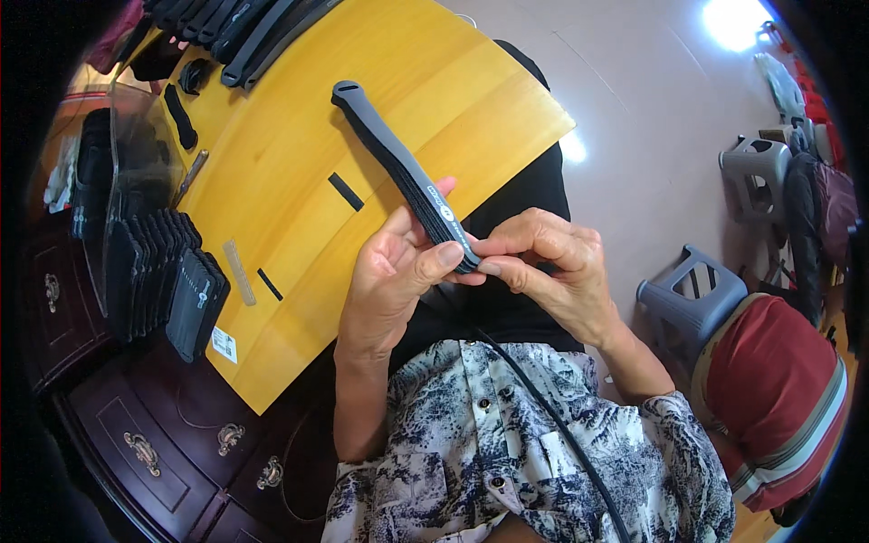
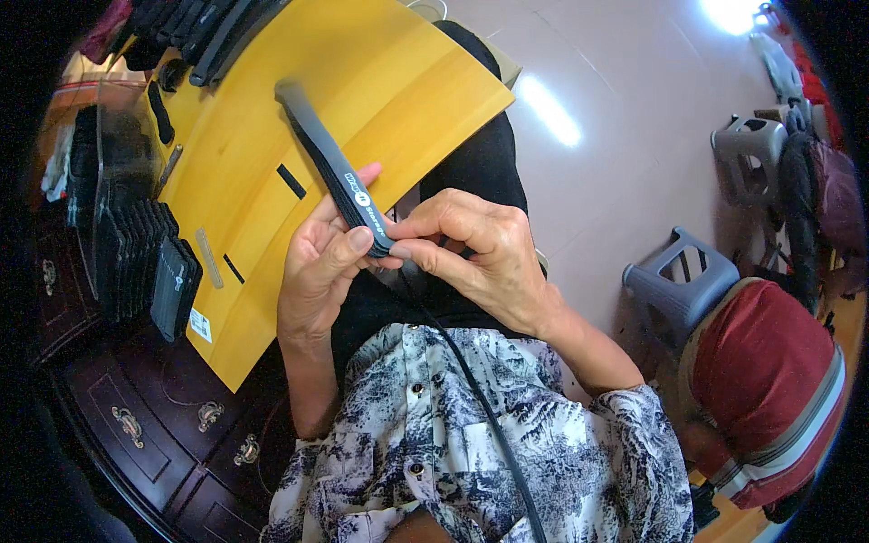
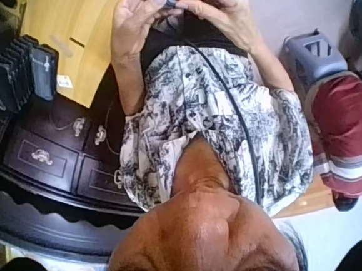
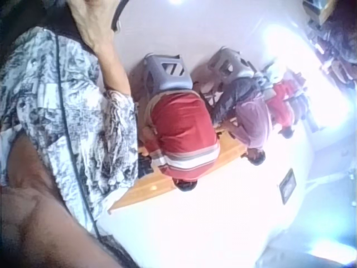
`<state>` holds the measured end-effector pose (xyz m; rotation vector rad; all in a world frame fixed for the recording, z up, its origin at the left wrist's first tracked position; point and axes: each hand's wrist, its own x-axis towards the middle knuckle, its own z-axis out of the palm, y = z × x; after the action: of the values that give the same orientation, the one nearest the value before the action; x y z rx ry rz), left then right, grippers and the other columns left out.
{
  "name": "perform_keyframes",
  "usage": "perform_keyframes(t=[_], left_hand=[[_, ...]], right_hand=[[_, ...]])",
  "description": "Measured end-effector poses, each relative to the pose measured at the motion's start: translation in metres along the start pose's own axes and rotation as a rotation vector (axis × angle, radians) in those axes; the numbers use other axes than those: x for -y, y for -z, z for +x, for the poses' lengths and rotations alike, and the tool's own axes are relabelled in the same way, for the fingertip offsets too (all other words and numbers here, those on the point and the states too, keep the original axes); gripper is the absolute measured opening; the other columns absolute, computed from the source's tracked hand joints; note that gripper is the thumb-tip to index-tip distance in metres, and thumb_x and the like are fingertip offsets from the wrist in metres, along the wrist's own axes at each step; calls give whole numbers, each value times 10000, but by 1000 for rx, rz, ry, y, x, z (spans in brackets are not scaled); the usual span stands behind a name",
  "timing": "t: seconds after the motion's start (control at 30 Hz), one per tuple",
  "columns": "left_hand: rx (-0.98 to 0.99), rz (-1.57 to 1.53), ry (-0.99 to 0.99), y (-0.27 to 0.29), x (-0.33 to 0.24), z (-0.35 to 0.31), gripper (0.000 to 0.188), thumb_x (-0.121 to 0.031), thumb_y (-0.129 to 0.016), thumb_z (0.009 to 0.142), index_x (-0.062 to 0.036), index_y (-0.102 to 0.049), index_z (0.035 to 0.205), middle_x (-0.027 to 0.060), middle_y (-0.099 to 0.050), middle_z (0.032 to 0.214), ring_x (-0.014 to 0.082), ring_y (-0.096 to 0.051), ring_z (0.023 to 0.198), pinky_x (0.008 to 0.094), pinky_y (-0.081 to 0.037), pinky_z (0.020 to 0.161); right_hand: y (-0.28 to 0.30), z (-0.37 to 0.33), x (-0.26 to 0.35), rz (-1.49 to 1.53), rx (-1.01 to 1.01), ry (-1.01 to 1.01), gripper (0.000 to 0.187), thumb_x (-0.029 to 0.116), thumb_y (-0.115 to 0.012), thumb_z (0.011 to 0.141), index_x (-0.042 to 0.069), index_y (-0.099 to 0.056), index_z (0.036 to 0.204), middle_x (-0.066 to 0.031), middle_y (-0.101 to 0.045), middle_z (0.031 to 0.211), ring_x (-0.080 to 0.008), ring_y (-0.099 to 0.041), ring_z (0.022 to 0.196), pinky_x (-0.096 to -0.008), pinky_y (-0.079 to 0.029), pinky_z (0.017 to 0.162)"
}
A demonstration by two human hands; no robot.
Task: Inspecting and sorting textile straps at a workbench.
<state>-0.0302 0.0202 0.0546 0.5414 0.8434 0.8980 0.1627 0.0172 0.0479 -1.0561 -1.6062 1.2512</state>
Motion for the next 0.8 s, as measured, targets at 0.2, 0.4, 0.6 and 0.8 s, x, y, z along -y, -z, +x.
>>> perform_keyframes(t=[0.2,0.4,0.6,0.8], left_hand=[[-20,20,-2,1,5,2,660,-69,-643,861,108,-278,1383,124,-594,1007,170,-623,903,299,-576,754],[-33,25,-19,-3,4,4,656,-61,-640,862,113,-274,1378,126,-592,1013,172,-618,918,294,-565,778],[-41,11,-23,-5,6,5,654,-47,-638,858,118,-274,1375,127,-584,1014,170,-613,923,298,-564,785],[-41,39,-17,-4,6,5,645,-40,-636,856,114,-282,1374,128,-580,1014,171,-613,922,305,-573,764]], right_hand=[[-2,-2,3,-96,-36,70,141,35,-690,807,-7,-677,941,-108,-651,830,-150,-626,666,-253,-507,556],[-2,1,7,-312,-63,212,140,16,-680,767,-11,-647,900,-118,-635,794,-225,-647,664,-307,-534,577],[-3,2,5,-336,-70,206,132,23,-680,749,-6,-645,874,-108,-628,768,-232,-648,651,-314,-540,569],[1,1,7,-257,-34,128,95,19,-664,768,-13,-650,857,-110,-638,774,-218,-660,647,-311,-547,562]])
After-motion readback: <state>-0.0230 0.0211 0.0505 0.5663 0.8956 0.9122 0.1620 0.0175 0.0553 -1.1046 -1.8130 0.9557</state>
